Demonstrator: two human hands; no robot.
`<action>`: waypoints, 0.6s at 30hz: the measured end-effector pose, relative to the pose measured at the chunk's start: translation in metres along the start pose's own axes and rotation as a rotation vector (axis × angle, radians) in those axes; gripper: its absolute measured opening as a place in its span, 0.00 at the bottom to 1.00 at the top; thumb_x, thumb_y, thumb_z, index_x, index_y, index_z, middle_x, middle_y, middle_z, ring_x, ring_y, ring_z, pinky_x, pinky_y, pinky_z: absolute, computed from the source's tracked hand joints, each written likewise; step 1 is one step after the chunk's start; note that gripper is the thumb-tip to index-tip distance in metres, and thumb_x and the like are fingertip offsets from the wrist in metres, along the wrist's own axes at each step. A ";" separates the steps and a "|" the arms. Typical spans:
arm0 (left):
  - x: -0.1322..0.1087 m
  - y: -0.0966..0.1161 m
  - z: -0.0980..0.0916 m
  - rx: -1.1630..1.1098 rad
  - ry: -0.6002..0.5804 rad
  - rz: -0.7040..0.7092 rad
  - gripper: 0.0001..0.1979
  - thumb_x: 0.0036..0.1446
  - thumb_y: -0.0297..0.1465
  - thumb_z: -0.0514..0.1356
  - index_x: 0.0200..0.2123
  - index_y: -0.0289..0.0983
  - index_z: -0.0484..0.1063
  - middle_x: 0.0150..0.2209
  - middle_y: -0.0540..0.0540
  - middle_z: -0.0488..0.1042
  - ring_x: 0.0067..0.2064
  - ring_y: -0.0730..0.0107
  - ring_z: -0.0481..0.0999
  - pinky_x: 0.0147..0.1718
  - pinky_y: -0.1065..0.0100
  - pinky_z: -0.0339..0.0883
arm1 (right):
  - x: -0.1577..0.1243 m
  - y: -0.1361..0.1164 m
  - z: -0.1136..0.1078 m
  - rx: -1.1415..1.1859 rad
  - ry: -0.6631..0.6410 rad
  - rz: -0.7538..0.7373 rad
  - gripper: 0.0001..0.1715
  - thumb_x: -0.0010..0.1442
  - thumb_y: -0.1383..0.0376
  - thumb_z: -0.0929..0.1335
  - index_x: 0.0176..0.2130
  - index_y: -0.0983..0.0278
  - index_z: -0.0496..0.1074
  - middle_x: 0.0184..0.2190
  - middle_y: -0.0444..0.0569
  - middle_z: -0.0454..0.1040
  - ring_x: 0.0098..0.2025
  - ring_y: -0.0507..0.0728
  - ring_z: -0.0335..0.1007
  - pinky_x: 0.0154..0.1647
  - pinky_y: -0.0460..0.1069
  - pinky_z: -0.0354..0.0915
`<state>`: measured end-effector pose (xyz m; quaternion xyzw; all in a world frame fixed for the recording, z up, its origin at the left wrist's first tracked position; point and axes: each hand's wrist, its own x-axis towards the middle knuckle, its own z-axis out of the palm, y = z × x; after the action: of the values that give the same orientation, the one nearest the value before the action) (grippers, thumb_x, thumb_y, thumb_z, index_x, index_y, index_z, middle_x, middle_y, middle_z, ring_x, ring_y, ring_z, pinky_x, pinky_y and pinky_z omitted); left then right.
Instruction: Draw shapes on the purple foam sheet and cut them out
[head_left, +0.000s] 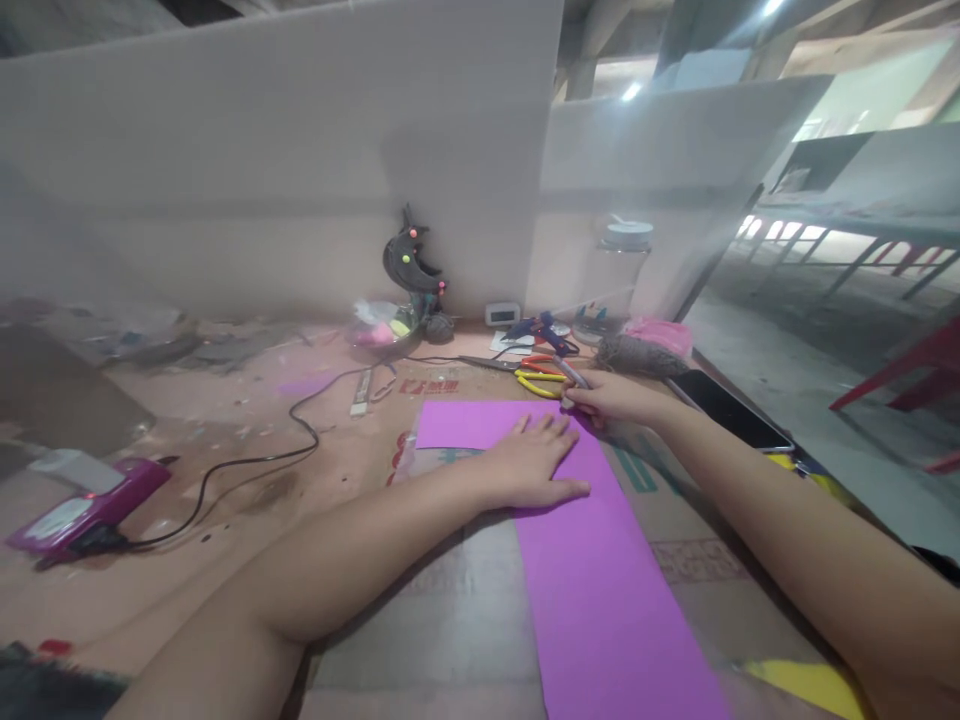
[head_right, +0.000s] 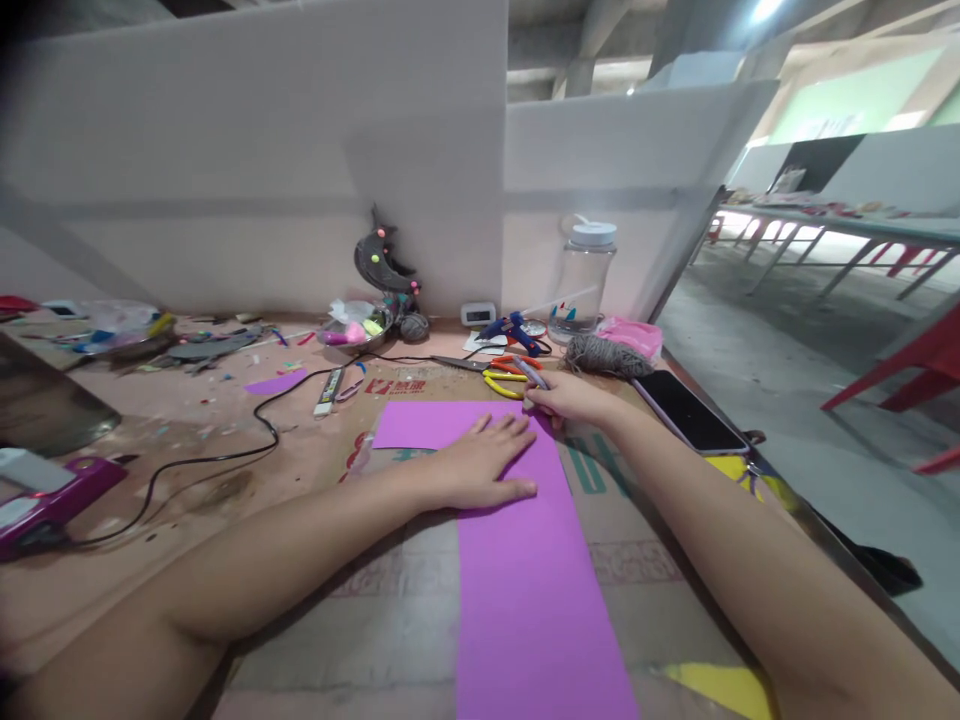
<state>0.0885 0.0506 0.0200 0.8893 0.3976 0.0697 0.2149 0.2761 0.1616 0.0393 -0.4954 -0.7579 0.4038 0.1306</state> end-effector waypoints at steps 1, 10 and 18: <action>0.000 0.001 0.003 0.012 -0.053 0.059 0.38 0.68 0.45 0.59 0.73 0.32 0.55 0.76 0.32 0.46 0.77 0.45 0.42 0.73 0.42 0.33 | 0.001 0.000 0.000 -0.012 0.006 0.000 0.08 0.69 0.64 0.67 0.37 0.66 0.71 0.24 0.44 0.72 0.18 0.49 0.65 0.20 0.45 0.62; -0.015 0.020 -0.016 -0.520 -0.384 0.249 0.21 0.72 0.42 0.55 0.60 0.37 0.74 0.56 0.44 0.81 0.59 0.62 0.79 0.61 0.61 0.68 | 0.006 0.012 -0.001 -0.024 -0.004 -0.050 0.10 0.68 0.60 0.68 0.39 0.65 0.70 0.27 0.46 0.74 0.20 0.49 0.65 0.21 0.45 0.63; -0.008 -0.004 0.003 0.212 0.073 -0.111 0.45 0.67 0.55 0.54 0.74 0.29 0.52 0.76 0.27 0.44 0.77 0.40 0.45 0.71 0.39 0.45 | 0.001 0.000 0.001 -0.076 0.001 -0.036 0.09 0.70 0.63 0.65 0.38 0.65 0.71 0.22 0.42 0.69 0.20 0.50 0.65 0.22 0.45 0.62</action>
<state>0.0811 0.0457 0.0155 0.8805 0.4589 0.0478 0.1087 0.2754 0.1624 0.0384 -0.4866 -0.7815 0.3721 0.1190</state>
